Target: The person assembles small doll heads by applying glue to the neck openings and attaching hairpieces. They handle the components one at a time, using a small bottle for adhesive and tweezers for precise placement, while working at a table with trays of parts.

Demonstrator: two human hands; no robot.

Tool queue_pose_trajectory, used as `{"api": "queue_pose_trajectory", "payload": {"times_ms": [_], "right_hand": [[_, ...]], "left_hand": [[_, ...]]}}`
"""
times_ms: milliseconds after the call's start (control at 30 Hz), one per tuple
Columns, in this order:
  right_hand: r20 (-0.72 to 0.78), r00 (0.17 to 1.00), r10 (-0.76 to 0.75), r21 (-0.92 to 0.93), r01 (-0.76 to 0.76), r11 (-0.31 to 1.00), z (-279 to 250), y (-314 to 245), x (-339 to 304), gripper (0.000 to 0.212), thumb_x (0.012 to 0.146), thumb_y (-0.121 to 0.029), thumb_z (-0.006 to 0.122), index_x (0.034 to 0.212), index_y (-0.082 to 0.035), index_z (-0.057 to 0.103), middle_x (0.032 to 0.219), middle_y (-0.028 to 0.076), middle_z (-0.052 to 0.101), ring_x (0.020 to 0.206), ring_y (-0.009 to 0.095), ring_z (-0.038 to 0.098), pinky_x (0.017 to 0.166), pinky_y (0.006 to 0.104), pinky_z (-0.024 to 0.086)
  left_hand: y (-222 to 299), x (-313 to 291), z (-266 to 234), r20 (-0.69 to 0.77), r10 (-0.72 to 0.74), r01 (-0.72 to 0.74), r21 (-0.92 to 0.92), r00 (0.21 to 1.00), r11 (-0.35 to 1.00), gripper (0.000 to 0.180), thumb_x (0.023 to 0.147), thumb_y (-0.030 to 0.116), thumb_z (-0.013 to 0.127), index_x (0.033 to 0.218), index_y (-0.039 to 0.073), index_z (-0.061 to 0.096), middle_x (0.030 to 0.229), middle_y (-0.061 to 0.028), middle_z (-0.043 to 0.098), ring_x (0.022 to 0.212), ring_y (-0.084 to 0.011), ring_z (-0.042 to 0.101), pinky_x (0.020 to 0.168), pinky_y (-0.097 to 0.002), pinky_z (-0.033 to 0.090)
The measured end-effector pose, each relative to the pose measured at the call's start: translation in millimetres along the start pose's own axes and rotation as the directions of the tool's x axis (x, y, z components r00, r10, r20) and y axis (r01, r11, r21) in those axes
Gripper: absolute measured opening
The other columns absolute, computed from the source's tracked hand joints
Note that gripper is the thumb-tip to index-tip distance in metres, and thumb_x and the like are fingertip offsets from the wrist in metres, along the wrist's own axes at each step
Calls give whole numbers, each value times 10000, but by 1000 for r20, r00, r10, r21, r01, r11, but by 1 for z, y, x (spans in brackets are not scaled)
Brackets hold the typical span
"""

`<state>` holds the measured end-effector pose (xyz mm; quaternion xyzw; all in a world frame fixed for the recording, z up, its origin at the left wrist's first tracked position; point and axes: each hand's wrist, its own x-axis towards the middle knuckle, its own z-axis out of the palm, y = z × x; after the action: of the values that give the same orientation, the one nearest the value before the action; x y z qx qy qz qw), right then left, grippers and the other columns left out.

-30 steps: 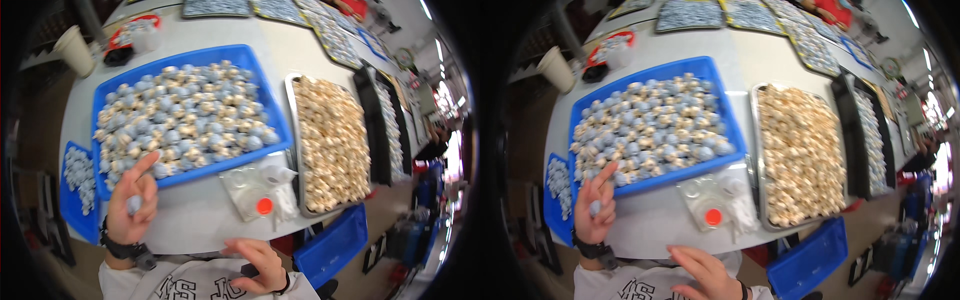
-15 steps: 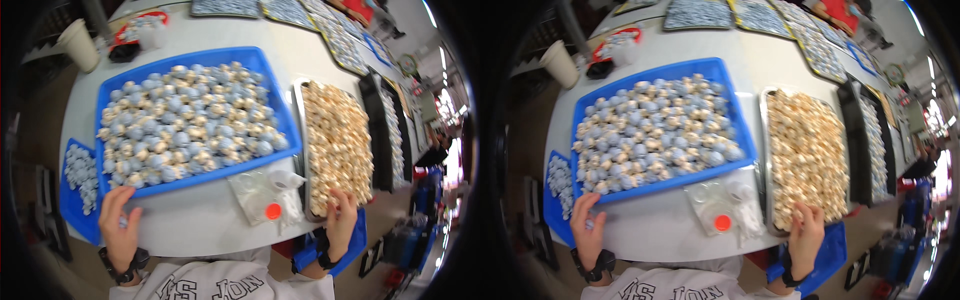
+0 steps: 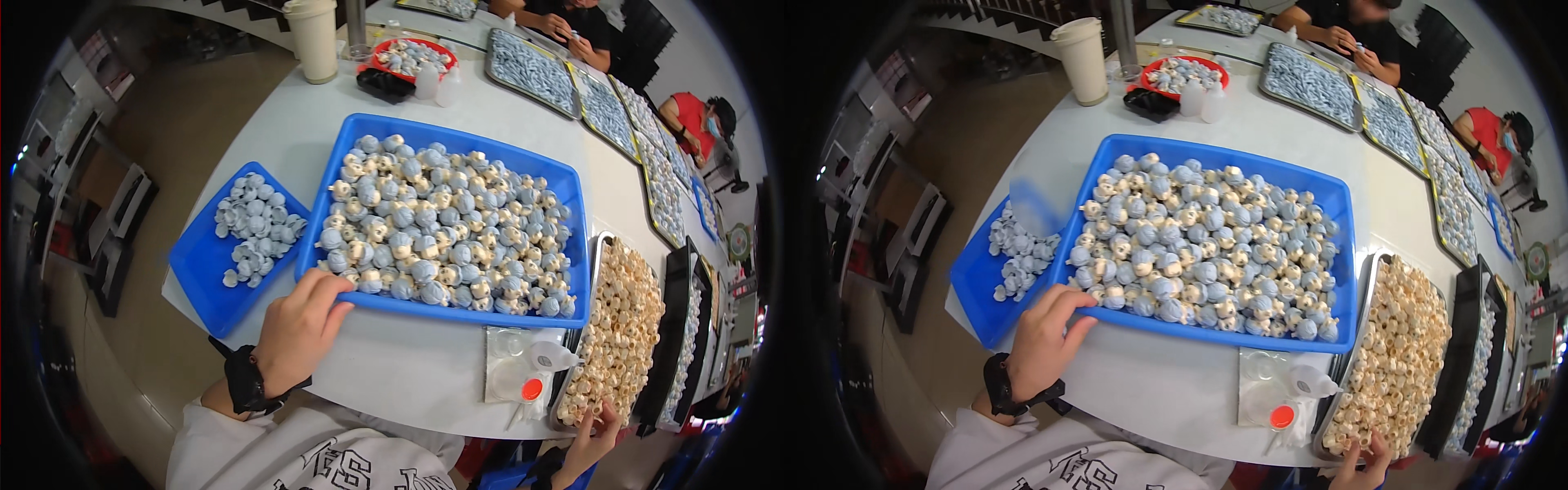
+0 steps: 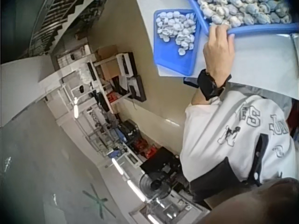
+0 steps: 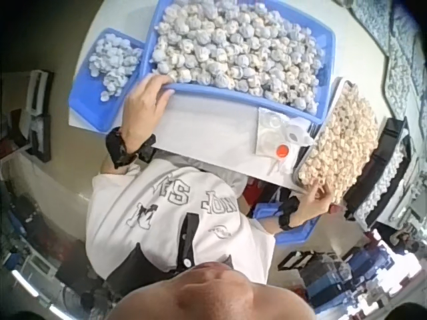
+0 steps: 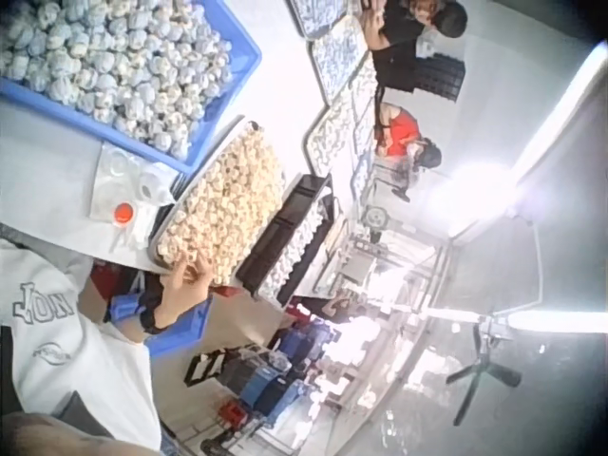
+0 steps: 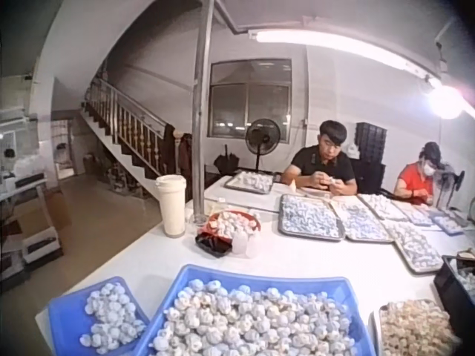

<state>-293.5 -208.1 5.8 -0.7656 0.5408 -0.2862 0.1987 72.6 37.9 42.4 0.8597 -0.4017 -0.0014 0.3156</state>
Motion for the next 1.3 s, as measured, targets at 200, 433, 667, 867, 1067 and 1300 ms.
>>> {"api": "queue_pose_trajectory", "payload": {"times_ms": [200, 433, 667, 867, 1067, 1300], "right_hand": [[-135, 981, -140, 144, 160, 977, -3, -6, -20, 291, 874, -129, 576, 1122, 20, 544, 857, 107, 604, 712, 132, 556, 641, 250, 465], [-194, 980, 39, 401, 43, 915, -3, -41, -49, 267, 907, -149, 525, 1091, 42, 564, 873, 86, 615, 678, 119, 525, 598, 239, 442], [-13, 992, -124, 618, 106, 779, -12, -95, -89, 354, 920, -313, 487, 924, 35, 550, 849, 97, 553, 667, 144, 513, 596, 248, 402], [446, 730, -518, 849, -162, 502, 59, -150, -97, 192, 827, -44, 492, 996, 26, 553, 1354, 245, 317, 1161, 334, 470, 912, 348, 389], [397, 808, -435, 858, -158, 489, 126, -184, -71, 196, 901, -90, 407, 1049, -5, 502, 1413, 344, 50, 1350, 384, 85, 1055, 394, 156], [426, 807, -410, 876, -255, 408, 134, -184, -64, 192, 902, -100, 423, 1055, -15, 503, 1419, 322, 73, 1354, 378, 80, 1053, 411, 160]], "left_hand": [[6, 0, -2, 48, -67, 67, -2, 997, 998, 227, 731, 35, 651, 941, 25, 566, 885, -106, 573, 768, -295, 583, 626, -337, 465], [-2, -14, -3, -21, -11, 9, -58, 1000, 998, 252, 739, 44, 641, 979, 23, 566, 917, -117, 576, 811, -311, 585, 666, -348, 471], [-7, -10, -2, -71, -12, 9, -32, 997, 999, 223, 742, 63, 644, 952, 24, 580, 921, -109, 576, 805, -314, 584, 666, -347, 468], [-9, -9, -5, -43, -6, 7, 16, 999, 1000, 178, 761, 60, 623, 921, 24, 553, 878, -124, 540, 772, -325, 568, 639, -366, 455], [-5, -6, -3, 15, -3, 2, 27, 1000, 1000, 177, 770, 63, 610, 923, 27, 530, 869, -124, 516, 749, -330, 560, 623, -382, 446], [2, -12, -4, 1, -85, 85, -14, 996, 996, 191, 725, -18, 615, 899, -10, 537, 874, -131, 534, 786, -313, 557, 680, -346, 444]]}}
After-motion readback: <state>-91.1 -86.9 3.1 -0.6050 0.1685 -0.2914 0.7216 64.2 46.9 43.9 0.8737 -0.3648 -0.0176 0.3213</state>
